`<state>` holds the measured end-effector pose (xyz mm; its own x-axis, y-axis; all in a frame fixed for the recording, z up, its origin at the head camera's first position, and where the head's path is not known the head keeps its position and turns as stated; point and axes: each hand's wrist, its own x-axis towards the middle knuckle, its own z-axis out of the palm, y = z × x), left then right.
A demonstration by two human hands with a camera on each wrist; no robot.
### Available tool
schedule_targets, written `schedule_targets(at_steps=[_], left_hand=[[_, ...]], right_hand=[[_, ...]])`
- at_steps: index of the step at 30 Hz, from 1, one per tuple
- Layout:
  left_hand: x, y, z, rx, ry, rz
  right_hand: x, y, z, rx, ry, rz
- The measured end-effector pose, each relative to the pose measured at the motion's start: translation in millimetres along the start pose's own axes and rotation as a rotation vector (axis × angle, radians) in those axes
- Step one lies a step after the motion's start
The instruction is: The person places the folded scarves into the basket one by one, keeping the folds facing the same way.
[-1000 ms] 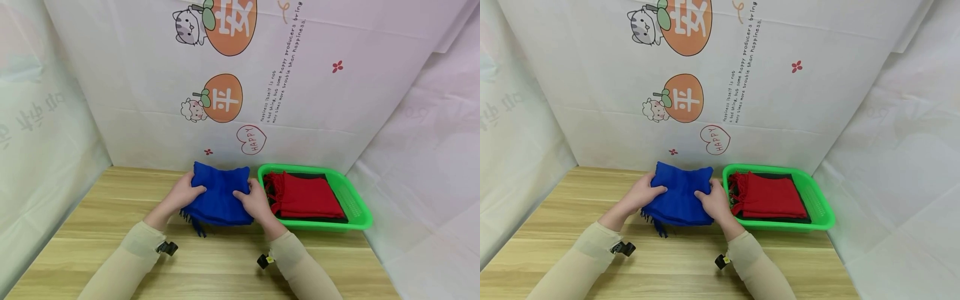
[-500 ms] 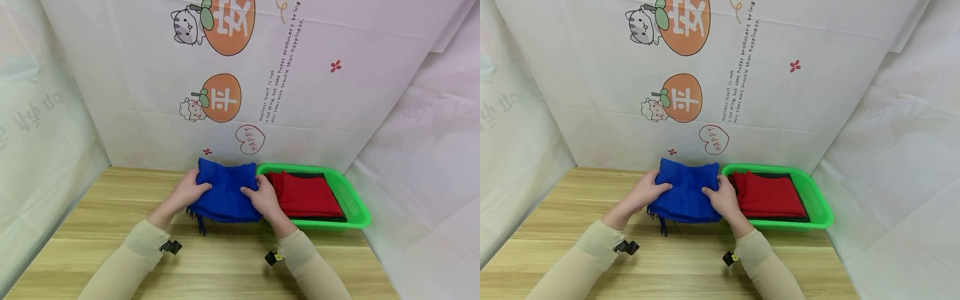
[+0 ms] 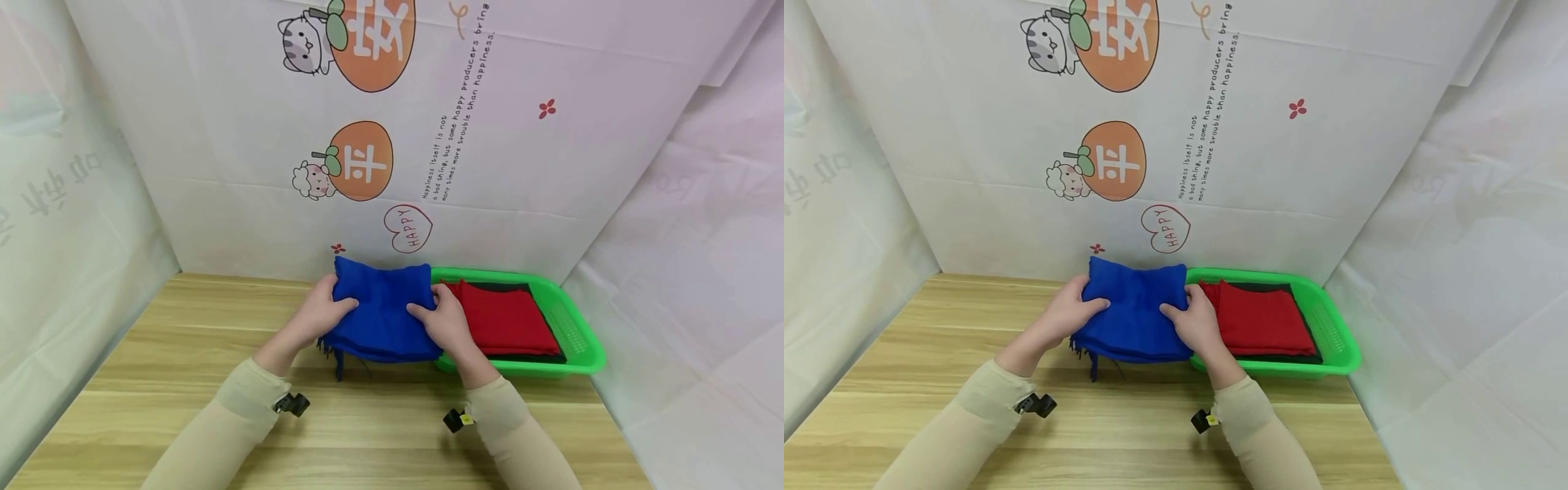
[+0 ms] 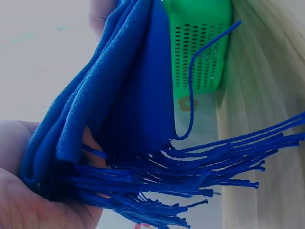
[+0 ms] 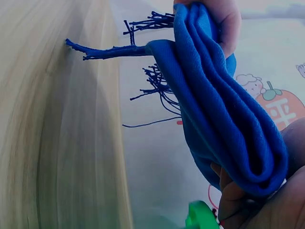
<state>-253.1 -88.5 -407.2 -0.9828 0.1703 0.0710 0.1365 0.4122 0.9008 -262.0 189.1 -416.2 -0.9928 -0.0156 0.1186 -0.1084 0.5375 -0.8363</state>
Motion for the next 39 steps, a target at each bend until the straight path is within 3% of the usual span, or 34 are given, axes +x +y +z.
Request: schedule_targets(at_steps=[12,20,39], left_hand=[[2.7,13.5,19.4,-0.010,0.020,0.040],[2.4,19.0,40.0,0.004,0.047,0.074],[22.7,29.9,82.0,-0.044,-0.023,0.123]], right_hand=[[2.6,12.9,-21.7,0.040,0.016,0.012],[0.5,24.7,-39.0,0.001,0.016,0.006],[1.2,52.8,-88.3,0.071,0.010,0.042]])
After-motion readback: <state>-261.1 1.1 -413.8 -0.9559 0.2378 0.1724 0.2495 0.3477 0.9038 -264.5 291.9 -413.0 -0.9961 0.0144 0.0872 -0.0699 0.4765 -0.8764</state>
